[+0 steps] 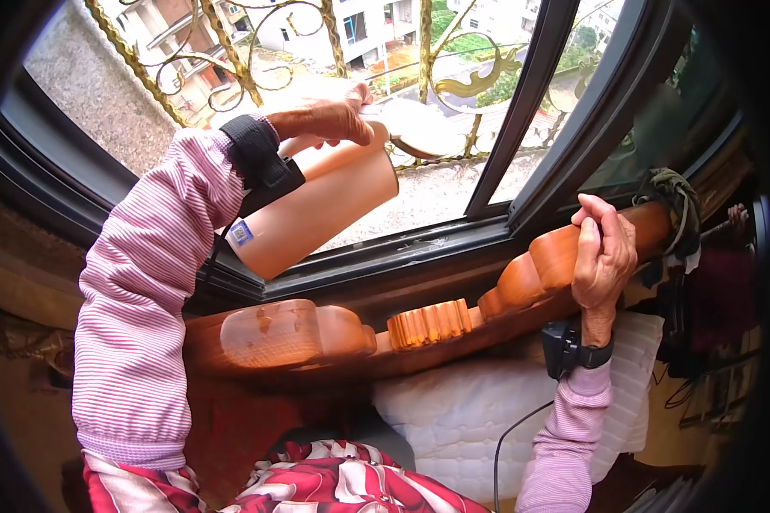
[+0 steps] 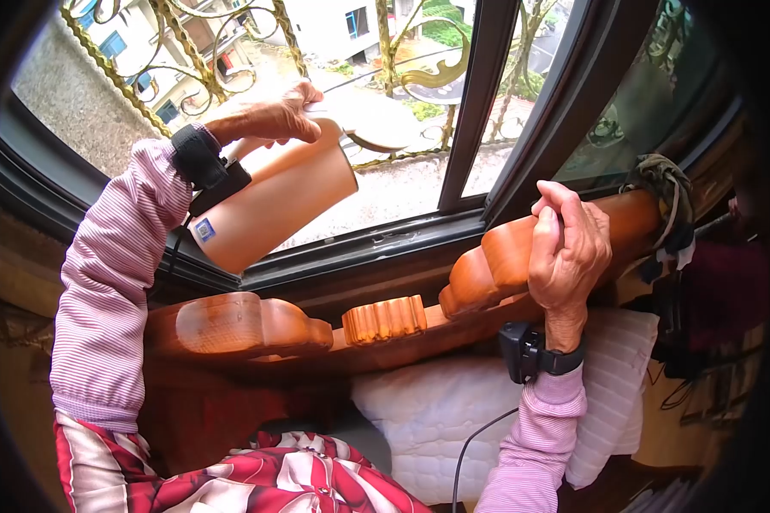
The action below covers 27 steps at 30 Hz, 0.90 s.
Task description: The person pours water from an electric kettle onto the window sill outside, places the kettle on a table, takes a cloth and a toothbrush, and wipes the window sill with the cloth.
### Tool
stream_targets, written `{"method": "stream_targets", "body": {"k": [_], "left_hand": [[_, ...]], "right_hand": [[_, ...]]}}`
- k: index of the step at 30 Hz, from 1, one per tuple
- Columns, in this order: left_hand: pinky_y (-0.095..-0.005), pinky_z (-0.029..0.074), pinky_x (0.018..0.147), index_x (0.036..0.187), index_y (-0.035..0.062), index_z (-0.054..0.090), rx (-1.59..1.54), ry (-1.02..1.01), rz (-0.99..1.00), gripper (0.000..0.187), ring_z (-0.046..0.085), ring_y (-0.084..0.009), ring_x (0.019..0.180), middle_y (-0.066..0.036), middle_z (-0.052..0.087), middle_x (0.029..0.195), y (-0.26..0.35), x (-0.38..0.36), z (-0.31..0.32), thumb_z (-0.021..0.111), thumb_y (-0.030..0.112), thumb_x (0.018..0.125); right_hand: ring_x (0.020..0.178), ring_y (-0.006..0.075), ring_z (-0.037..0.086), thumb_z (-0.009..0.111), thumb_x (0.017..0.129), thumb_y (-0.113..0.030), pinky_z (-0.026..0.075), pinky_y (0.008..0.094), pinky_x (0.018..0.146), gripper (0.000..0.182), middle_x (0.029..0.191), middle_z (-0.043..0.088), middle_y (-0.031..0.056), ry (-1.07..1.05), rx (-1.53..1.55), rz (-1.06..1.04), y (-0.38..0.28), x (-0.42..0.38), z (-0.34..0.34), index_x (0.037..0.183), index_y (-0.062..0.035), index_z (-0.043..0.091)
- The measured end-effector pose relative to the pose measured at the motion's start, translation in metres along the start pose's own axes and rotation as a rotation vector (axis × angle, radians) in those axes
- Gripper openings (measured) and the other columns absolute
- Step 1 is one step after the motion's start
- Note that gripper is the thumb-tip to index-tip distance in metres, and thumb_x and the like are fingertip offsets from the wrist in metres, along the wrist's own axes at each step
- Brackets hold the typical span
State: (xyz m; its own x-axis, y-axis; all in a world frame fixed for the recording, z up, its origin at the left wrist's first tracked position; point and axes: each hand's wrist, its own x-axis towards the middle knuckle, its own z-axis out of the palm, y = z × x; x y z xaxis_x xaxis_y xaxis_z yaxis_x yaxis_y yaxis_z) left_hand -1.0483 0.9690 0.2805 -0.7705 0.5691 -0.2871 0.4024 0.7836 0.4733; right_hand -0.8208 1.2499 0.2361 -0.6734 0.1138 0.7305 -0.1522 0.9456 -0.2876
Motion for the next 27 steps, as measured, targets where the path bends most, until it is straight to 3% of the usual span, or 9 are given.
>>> {"method": "stream_targets", "body": {"k": [10,20,22,24,26,27], "left_hand": [[-0.0295,0.044,0.044,0.128,0.0048,0.039,0.052,0.003,-0.064,0.067,0.051,-0.0131,0.055,-0.008,0.054,0.074,-0.012,0.009,-0.002,0.064,0.028,0.071],[-0.0288,0.045,0.045,0.128,0.0011,0.041,0.057,0.019,-0.072,0.068,0.051,-0.0125,0.054,-0.007,0.054,0.071,-0.016,0.016,0.001,0.066,0.024,0.069],[-0.0332,0.042,0.044,0.124,0.0046,0.036,-0.019,-0.004,0.001,0.064,0.047,-0.0158,0.051,-0.003,0.046,0.065,-0.037,0.027,0.009,0.064,0.026,0.071],[-0.0335,0.048,0.046,0.13,-0.0023,0.033,0.084,0.009,0.069,0.073,0.056,-0.0209,0.06,-0.015,0.055,0.088,-0.049,0.043,0.017,0.065,0.028,0.071],[-0.0376,0.042,0.094,0.13,-0.0024,0.038,0.141,0.06,0.099,0.073,0.044,-0.0332,0.116,-0.022,0.045,0.123,-0.081,0.059,0.032,0.065,0.027,0.069],[-0.0386,0.042,0.094,0.13,-0.0024,0.039,0.149,0.017,0.054,0.073,0.047,-0.0342,0.114,-0.023,0.045,0.126,-0.067,0.056,0.028,0.063,0.027,0.067]], "right_hand": [[0.071,0.0219,0.059,0.049,0.079,-0.005,0.044,0.0327,0.077,0.023,0.074,0.062,0.0045,0.006,-0.003,-0.011,0.001,0.0,0.001,0.098,-0.0052,0.063],[0.07,0.0235,0.059,0.05,0.078,-0.006,0.044,0.0344,0.074,0.023,0.072,0.062,0.0042,0.026,-0.005,-0.047,0.004,-0.001,0.001,0.096,-0.0063,0.063],[0.07,0.0241,0.059,0.05,0.077,-0.006,0.044,0.0353,0.074,0.022,0.072,0.061,0.004,0.035,-0.022,-0.03,0.003,0.0,0.001,0.095,-0.0069,0.063],[0.069,0.0248,0.06,0.051,0.076,-0.006,0.044,0.0364,0.073,0.021,0.072,0.061,0.0046,0.036,-0.025,-0.072,0.005,0.001,-0.001,0.093,-0.0072,0.063],[0.07,0.0255,0.06,0.053,0.076,-0.007,0.045,0.0367,0.073,0.02,0.074,0.062,0.0059,0.039,-0.017,-0.08,0.006,0.002,-0.004,0.093,-0.0068,0.063],[0.07,0.0256,0.061,0.053,0.075,-0.007,0.045,0.0367,0.074,0.02,0.075,0.063,0.0065,0.046,-0.009,-0.07,0.007,0.003,-0.005,0.093,-0.0066,0.063]]}}
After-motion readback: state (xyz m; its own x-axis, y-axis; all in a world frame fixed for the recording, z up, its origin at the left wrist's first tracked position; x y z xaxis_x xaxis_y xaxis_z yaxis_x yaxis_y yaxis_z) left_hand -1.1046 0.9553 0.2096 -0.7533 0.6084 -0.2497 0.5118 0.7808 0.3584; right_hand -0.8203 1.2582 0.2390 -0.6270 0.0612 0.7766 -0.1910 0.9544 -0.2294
